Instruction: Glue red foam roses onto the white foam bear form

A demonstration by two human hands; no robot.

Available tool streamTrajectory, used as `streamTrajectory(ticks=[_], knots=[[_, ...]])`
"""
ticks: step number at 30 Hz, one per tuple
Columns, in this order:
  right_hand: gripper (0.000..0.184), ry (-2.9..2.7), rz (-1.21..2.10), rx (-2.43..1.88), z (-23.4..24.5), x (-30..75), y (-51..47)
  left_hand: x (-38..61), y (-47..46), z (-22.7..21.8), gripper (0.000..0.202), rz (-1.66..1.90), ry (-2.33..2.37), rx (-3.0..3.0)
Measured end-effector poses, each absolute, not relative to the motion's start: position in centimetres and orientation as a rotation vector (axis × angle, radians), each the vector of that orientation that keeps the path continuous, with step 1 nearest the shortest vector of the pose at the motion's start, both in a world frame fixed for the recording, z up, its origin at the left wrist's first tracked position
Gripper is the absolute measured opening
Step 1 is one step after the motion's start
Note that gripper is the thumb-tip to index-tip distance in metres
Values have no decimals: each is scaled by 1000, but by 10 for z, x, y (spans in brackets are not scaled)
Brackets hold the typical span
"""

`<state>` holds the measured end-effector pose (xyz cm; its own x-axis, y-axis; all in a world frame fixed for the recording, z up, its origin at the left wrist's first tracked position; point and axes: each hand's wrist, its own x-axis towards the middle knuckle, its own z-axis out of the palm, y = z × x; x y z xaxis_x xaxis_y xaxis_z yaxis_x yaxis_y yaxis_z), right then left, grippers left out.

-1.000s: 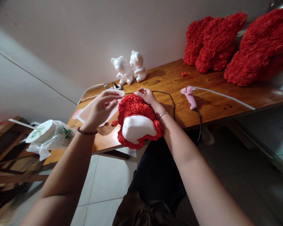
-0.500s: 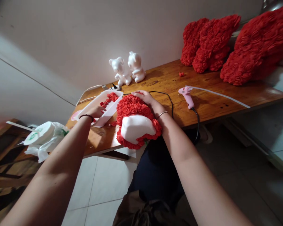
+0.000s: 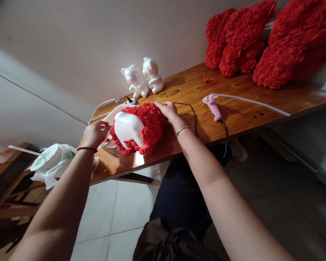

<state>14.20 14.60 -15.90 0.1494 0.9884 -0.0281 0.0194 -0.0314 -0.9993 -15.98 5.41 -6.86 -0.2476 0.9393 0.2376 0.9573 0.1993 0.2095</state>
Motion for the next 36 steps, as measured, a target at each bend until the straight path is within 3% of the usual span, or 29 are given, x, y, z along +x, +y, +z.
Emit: streamTrajectory(ticks=[7, 18, 23, 31, 36], knots=[[43, -1070, 1118, -1297, -160, 141, 145, -134, 13, -53, 25, -556, -2274, -1816], [43, -1100, 1088, -1333, -160, 143, 144, -86, -43, -39, 22, -1101, -1925, -1977], [38, -1076, 1058, -1376, -159, 146, 145, -51, -77, -57, 22, -1433, -1911, -2032], [35, -1042, 1025, -1403, -157, 146, 145, -26, -88, -85, 24, -1465, -1992, -2096], [34, -1062, 1013, -1410, -158, 145, 146, -13, -83, -95, 28, -1668, -2033, -1909]])
